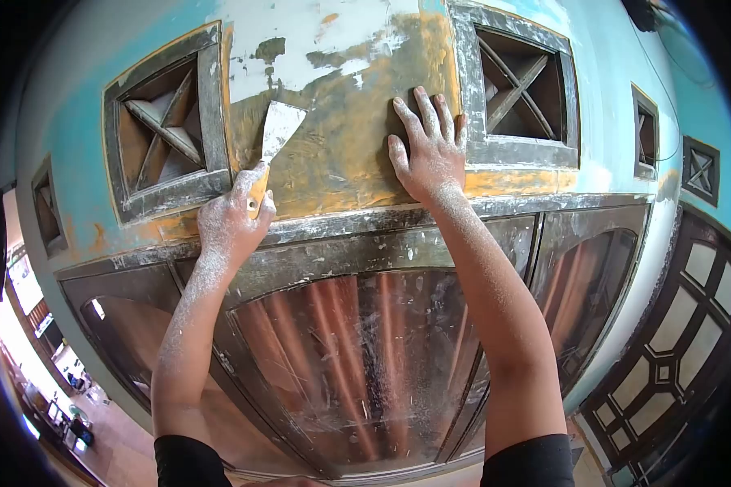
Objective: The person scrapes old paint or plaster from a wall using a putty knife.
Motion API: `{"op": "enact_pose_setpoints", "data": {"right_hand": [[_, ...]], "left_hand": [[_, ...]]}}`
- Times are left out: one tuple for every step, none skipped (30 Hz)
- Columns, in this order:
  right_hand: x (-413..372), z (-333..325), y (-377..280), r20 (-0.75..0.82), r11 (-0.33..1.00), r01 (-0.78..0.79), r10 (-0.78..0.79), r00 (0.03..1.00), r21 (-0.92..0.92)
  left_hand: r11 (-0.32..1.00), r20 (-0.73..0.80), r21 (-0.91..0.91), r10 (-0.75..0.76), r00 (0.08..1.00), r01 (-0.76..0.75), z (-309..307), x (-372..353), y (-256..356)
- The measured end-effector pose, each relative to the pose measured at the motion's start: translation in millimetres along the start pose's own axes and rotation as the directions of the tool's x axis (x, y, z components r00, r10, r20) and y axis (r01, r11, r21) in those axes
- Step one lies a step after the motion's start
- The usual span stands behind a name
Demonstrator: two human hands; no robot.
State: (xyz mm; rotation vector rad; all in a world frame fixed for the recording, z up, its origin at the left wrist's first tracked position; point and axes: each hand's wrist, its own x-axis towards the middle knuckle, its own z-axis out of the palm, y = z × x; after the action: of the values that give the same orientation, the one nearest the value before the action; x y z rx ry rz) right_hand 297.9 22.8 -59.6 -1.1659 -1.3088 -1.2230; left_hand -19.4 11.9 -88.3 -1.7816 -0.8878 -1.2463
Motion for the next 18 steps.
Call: {"op": "enact_pose_setpoints", "data": {"right_hand": [[0.3, 0.1, -0.3, -0.002, 1.000, -0.001, 0.001, 1.000, -0.001], [0.1, -0.1, -0.4, -0.002, 1.000, -0.003, 0.003, 1.000, -0.003], [-0.7, -0.4, 0.0, 0.001, 1.000, -0.002, 0.002, 1.000, -0.005], [-1.5, -0.5, 0.6, 0.003, 1.000, 0.000, 0.000, 1.000, -0.008], [-1.7, -0.3, 1.2, 0.000, 1.000, 0.003, -0.003, 1.000, -0.010], [-1.8, 0.2, 1.3, -0.003, 1.000, 0.006, -0.006, 1.000, -0.010], [-2.0, 0.3, 1.3, -0.004, 1.000, 0.008, -0.008, 1.000, -0.009], [-2.1, 0.0, 1.6, -0.010, 1.000, 0.008, -0.008, 1.000, -0.007], [-3.4, 0.0, 1.9, -0.012, 1.000, 0.008, -0.008, 1.000, -0.005], [-3.8, 0.5, 2.3, -0.015, 1.000, 0.005, -0.005, 1.000, -0.002], [-3.7, 0.7, 2.8, -0.009, 1.000, 0.004, -0.004, 1.000, 0.002], [-3.9, 0.7, 2.3, -0.014, 1.000, 0.004, -0.004, 1.000, 0.006], [-4.3, 0.6, 2.2, -0.021, 1.000, 0.004, -0.004, 1.000, 0.009], [-4.7, 0.8, 2.4, -0.025, 1.000, 0.004, -0.004, 1.000, 0.006], [-5.0, 0.4, 2.5, -0.022, 1.000, 0.004, -0.004, 1.000, 0.013], [-4.9, -0.4, 2.7, -0.022, 1.000, 0.001, -0.001, 1.000, 0.009], [-5.9, -0.9, 2.4, -0.020, 1.000, -0.002, 0.002, 1.000, 0.007], [-6.7, -0.9, 2.4, -0.016, 1.000, -0.010, 0.010, 1.000, 0.004]], "left_hand": [[1.000, -0.022, -0.015, -0.003, 1.000, 0.003, 0.6, -0.8, 1.8], [1.000, -0.022, -0.018, 0.000, 1.000, 0.000, 2.3, -2.2, 3.0], [0.999, -0.004, -0.046, -0.028, 1.000, 0.028, 5.6, -5.3, 4.3], [0.996, 0.015, -0.073, -0.058, 0.998, 0.059, 9.5, -8.9, 5.1], [0.995, 0.014, -0.075, -0.059, 0.998, 0.060, 15.1, -11.7, 4.8], [0.998, -0.025, -0.056, -0.029, 0.999, 0.028, 20.5, -14.1, 4.3], [0.999, -0.064, -0.034, 0.000, 0.998, -0.002, 23.7, -16.3, 3.5], [0.999, -0.073, -0.028, 0.016, 0.997, -0.018, 25.9, -18.4, 3.8], [1.000, -0.070, -0.025, 0.014, 0.997, -0.016, 26.6, -18.5, 5.4], [0.999, -0.080, -0.042, 0.017, 0.997, -0.021, 27.1, -17.7, 7.0], [0.998, -0.088, -0.060, 0.019, 0.996, -0.025, 27.5, -16.2, 9.0], [0.995, -0.079, -0.099, -0.018, 0.997, 0.010, 25.2, -9.3, 10.9], [0.995, -0.071, -0.096, -0.019, 0.997, 0.012, 21.4, -0.5, 8.6], [0.996, -0.077, -0.085, -0.042, 0.996, 0.035, 17.1, 9.3, 5.8], [0.996, -0.084, -0.074, -0.064, 0.994, 0.058, 11.4, 16.3, 3.8], [0.990, -0.098, -0.129, -0.069, 0.993, 0.056, 5.1, 20.0, 4.9], [0.991, -0.092, -0.122, -0.074, 0.993, 0.062, 0.1, 17.1, 9.9], [0.983, -0.047, -0.143, -0.121, 0.991, 0.114, -4.2, 10.8, 17.6]]}}
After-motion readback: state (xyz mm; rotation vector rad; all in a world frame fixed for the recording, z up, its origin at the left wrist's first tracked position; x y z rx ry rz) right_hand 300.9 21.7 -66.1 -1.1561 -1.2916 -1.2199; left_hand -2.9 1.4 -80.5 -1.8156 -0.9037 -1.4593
